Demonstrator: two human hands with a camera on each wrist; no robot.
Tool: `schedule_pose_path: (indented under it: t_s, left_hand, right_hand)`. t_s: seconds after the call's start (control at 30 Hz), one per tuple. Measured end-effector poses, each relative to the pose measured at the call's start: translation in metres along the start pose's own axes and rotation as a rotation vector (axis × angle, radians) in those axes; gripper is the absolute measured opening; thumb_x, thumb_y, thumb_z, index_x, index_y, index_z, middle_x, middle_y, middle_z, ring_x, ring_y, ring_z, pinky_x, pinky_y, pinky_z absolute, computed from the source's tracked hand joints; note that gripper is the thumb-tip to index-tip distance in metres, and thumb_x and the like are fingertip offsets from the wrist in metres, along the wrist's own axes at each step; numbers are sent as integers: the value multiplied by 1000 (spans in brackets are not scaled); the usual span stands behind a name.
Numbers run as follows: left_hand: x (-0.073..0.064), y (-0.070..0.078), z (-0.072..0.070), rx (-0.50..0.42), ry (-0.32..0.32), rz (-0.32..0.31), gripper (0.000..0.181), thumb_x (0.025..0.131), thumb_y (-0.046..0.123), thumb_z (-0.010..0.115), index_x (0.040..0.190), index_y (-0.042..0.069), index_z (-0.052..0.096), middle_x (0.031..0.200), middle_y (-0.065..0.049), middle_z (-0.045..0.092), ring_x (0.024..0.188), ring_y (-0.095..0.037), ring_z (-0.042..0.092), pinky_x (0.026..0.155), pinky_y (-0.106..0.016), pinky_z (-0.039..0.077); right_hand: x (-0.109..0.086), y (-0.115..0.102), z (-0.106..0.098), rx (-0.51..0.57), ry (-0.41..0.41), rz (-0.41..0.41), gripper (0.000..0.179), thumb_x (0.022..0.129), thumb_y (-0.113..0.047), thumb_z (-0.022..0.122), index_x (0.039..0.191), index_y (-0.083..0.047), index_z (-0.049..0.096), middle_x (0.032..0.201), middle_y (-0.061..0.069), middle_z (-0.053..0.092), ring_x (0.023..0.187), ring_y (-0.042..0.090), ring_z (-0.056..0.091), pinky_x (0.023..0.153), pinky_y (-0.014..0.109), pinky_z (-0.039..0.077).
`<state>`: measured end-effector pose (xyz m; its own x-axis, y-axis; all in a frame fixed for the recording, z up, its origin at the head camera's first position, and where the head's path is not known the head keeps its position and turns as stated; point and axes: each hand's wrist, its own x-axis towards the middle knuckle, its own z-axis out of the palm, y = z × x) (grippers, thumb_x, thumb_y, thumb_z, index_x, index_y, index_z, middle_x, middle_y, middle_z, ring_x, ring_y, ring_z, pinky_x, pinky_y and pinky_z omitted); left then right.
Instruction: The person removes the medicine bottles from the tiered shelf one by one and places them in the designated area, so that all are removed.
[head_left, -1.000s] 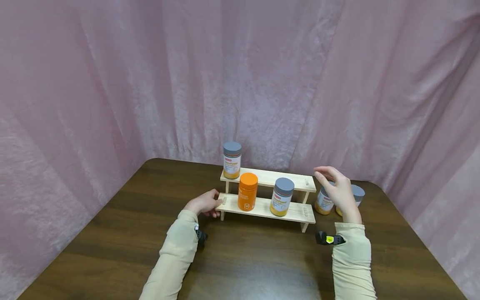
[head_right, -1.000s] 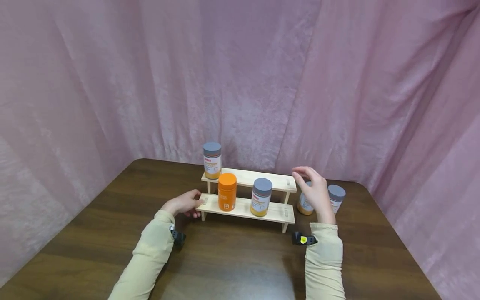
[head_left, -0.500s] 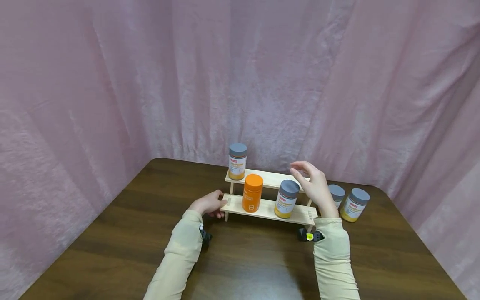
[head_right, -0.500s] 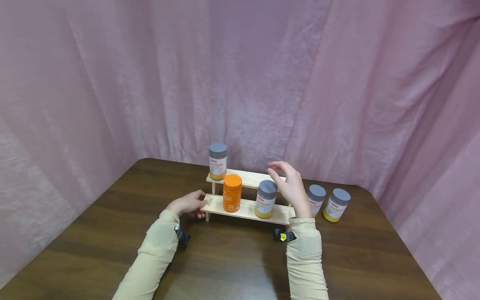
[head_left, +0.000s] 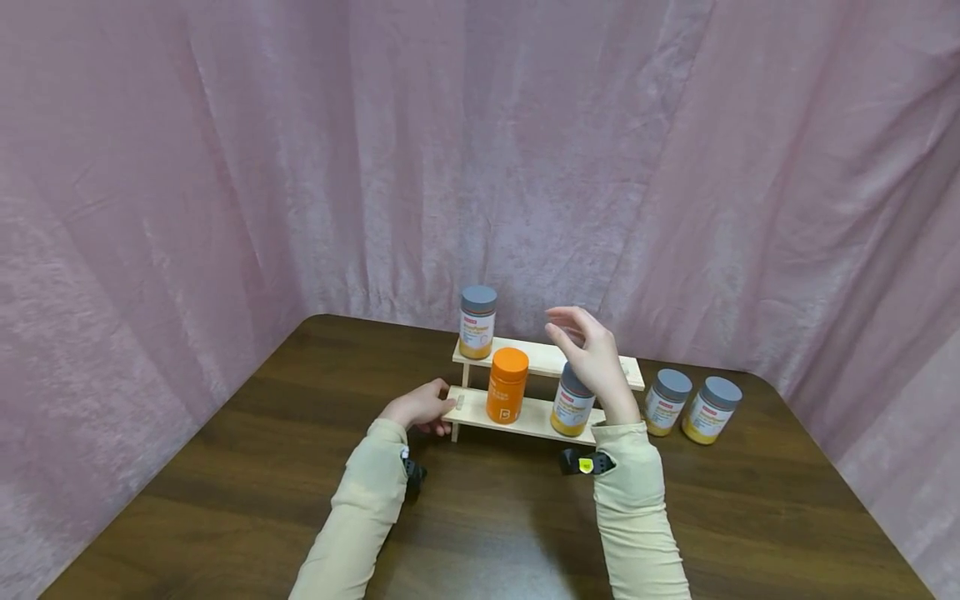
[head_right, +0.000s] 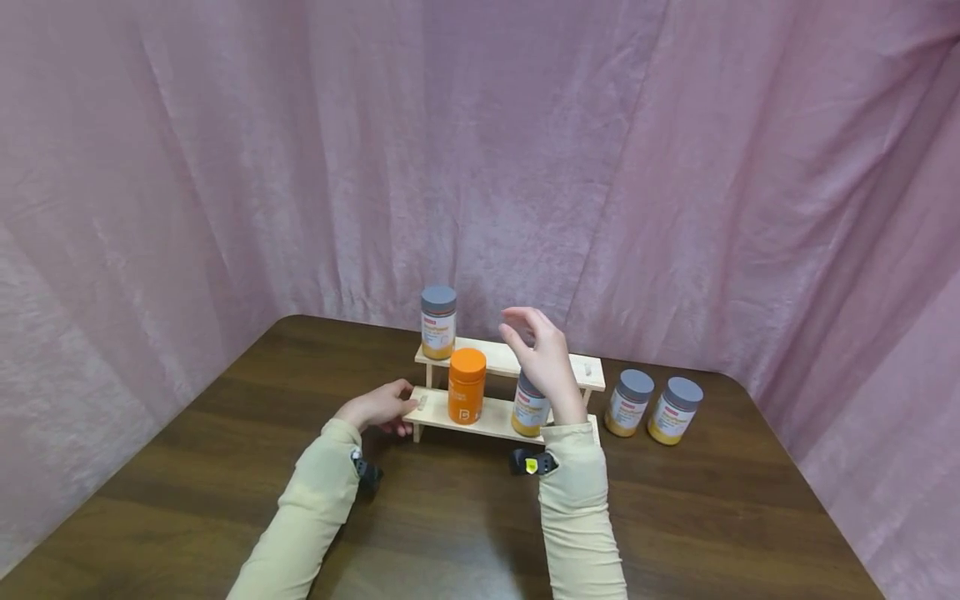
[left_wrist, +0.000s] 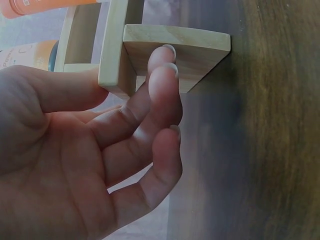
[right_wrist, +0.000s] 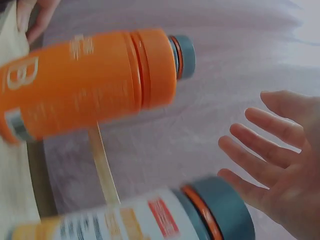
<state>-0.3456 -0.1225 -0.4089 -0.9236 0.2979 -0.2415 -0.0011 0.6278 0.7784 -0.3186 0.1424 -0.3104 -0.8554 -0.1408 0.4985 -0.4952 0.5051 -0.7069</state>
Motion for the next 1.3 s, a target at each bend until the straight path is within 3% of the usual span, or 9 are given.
schedule_pose_path:
  t_s: [0.47, 0.7, 0.93, 1.3]
  left_hand:
    - [6, 0, 5, -8, 4, -4, 26, 102, 20, 46, 122, 3, 43, 66, -5, 68, 52, -6, 57, 57, -24, 41]
    - [4, -1, 3, -5, 2, -6, 27, 102, 20, 46, 123, 3, 43, 65, -4, 66, 52, -6, 56, 57, -25, 41]
    - [7, -1, 5, -12, 2, -10, 27, 102, 20, 46, 123, 4, 44, 64, -3, 66, 52, -6, 57, 58, -25, 41]
    - [7, -3, 6, -1, 19, -23, 25, 102, 21, 47, 121, 4, 45, 62, -1, 64, 52, -7, 56, 58, -25, 42]
  right_hand:
    - [10, 1, 35, 68, -99, 49, 43, 98, -22, 59, 138, -11, 49, 137, 15, 56, 127, 33, 55, 107, 47, 41]
    - [19, -4, 46, 17, -170, 104, 53, 97, -27, 59, 146, -18, 41, 145, 15, 50, 129, 38, 52, 105, 50, 42]
    - [27, -12, 54, 53, -167, 171, 60, 95, -29, 62, 148, -15, 37, 146, 16, 48, 132, 35, 50, 108, 48, 40]
    - [44, -13, 70, -6, -216, 265, 66, 96, -37, 58, 151, -14, 29, 149, 16, 44, 135, 33, 47, 109, 48, 39]
